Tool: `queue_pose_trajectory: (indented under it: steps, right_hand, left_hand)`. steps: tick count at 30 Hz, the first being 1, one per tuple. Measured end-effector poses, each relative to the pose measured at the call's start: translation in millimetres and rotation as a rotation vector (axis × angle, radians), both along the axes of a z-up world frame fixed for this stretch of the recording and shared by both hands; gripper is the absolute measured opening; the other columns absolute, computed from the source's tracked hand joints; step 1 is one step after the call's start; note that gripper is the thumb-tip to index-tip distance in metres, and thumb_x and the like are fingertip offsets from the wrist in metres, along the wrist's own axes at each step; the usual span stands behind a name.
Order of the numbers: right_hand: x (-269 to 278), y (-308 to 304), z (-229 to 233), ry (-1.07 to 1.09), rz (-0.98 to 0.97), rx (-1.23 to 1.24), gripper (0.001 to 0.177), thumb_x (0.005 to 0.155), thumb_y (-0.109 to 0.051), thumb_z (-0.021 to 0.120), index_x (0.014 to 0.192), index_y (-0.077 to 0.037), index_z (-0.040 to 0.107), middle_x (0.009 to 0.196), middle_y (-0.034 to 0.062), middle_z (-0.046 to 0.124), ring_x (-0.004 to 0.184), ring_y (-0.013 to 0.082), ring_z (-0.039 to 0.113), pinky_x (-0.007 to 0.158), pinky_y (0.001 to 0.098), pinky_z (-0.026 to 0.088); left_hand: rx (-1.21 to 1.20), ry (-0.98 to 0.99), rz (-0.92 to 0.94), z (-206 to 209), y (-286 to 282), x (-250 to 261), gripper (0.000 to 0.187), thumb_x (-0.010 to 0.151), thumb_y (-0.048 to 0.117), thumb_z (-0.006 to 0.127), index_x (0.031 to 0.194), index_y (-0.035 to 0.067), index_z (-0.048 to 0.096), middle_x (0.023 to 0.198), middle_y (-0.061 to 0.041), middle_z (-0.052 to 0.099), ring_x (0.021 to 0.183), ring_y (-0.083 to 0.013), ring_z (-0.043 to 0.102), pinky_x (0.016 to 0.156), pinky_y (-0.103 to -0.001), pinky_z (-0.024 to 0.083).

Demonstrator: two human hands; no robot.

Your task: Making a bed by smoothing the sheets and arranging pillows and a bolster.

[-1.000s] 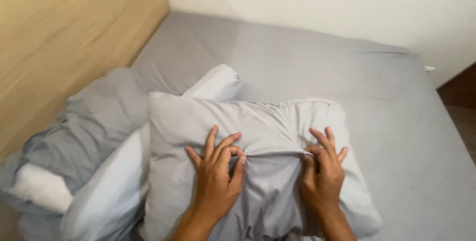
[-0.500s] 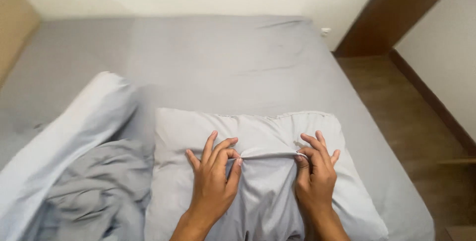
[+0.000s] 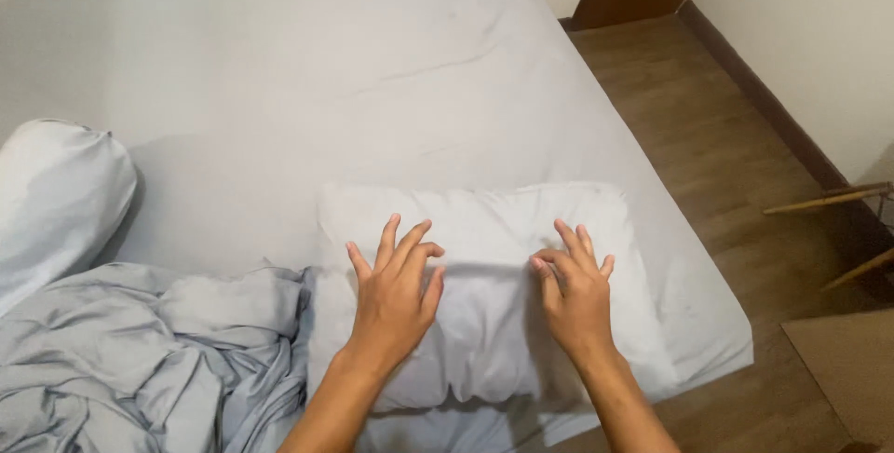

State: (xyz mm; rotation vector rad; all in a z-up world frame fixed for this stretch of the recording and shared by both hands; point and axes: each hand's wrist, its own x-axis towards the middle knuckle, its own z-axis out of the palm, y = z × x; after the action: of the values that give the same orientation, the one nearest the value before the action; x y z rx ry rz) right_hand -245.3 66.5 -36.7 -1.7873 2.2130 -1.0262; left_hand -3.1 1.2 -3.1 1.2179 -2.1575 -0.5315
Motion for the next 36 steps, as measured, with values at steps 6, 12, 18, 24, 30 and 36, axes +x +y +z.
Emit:
queue_pose_trajectory:
  steps: [6, 12, 18, 24, 30, 36]
  right_hand:
    - [11.2, 11.2, 11.9, -0.026, 0.005, 0.069, 0.039, 0.090, -0.032, 0.071, 0.124, -0.013, 0.071, 0.157, 0.0136, 0.047, 0.152, 0.0381, 0.030, 0.114, 0.0750, 0.010]
    - [30.1, 5.8, 42.5, -0.028, 0.088, 0.115, 0.054, 0.089, -0.039, 0.073, 0.134, -0.011, 0.064, 0.159, 0.0163, 0.041, 0.153, 0.0392, 0.025, 0.114, 0.0742, 0.005]
    - [64.4, -7.3, 58.5, -0.048, 0.200, 0.074, 0.059, 0.087, -0.041, 0.073, 0.137, -0.010, 0.061, 0.160, 0.0163, 0.040, 0.153, 0.0391, 0.025, 0.114, 0.0730, 0.007]
    - [114.7, -22.5, 71.9, -0.053, 0.340, 0.089, 0.060, 0.088, -0.042, 0.072, 0.138, -0.012, 0.059, 0.162, 0.0152, 0.037, 0.154, 0.0397, 0.022, 0.114, 0.0730, 0.005]
    - [193.9, -40.4, 78.6, -0.051, 0.510, 0.060, 0.059, 0.090, -0.042, 0.071, 0.140, -0.012, 0.058, 0.163, 0.0149, 0.036, 0.154, 0.0394, 0.023, 0.115, 0.0730, 0.006]
    - [286.2, -53.1, 76.8, -0.022, 0.694, 0.043, 0.055, 0.093, -0.038, 0.068, 0.139, -0.011, 0.058, 0.163, 0.0154, 0.036, 0.154, 0.0405, 0.022, 0.113, 0.0753, 0.006]
  left_hand:
    - [0.051, -0.142, -0.024, 8.5, 9.3, -1.9, 0.061, 0.090, 0.038, 0.068, 0.140, 0.006, 0.053, 0.158, -0.014, 0.039, 0.149, -0.0426, 0.021, 0.102, -0.085, 0.011]
    - [0.108, -0.191, 0.029, 29.8, 16.3, 10.6, 0.068, 0.089, 0.043, 0.068, 0.144, 0.007, 0.049, 0.165, -0.015, 0.034, 0.150, -0.0424, 0.016, 0.102, -0.085, 0.011]
    - [0.108, -0.191, 0.117, 44.5, 28.1, 45.8, 0.070, 0.089, 0.044, 0.068, 0.145, 0.008, 0.048, 0.165, -0.014, 0.033, 0.151, -0.0424, 0.016, 0.103, -0.084, 0.011]
    - [0.125, -0.214, 0.279, 56.8, 43.5, 105.9, 0.073, 0.087, 0.044, 0.068, 0.150, 0.012, 0.048, 0.164, -0.014, 0.033, 0.154, -0.0439, 0.016, 0.103, -0.084, 0.012]
    - [0.069, -0.243, 0.445, 60.1, 61.5, 184.8, 0.072, 0.088, 0.045, 0.067, 0.149, 0.012, 0.048, 0.164, -0.014, 0.035, 0.149, -0.0409, 0.020, 0.103, -0.083, 0.015]
    - [0.097, -0.208, 0.579, 58.7, 82.5, 265.0, 0.071, 0.089, 0.044, 0.065, 0.150, 0.012, 0.048, 0.164, -0.015, 0.032, 0.155, -0.0444, 0.014, 0.104, -0.082, 0.010]
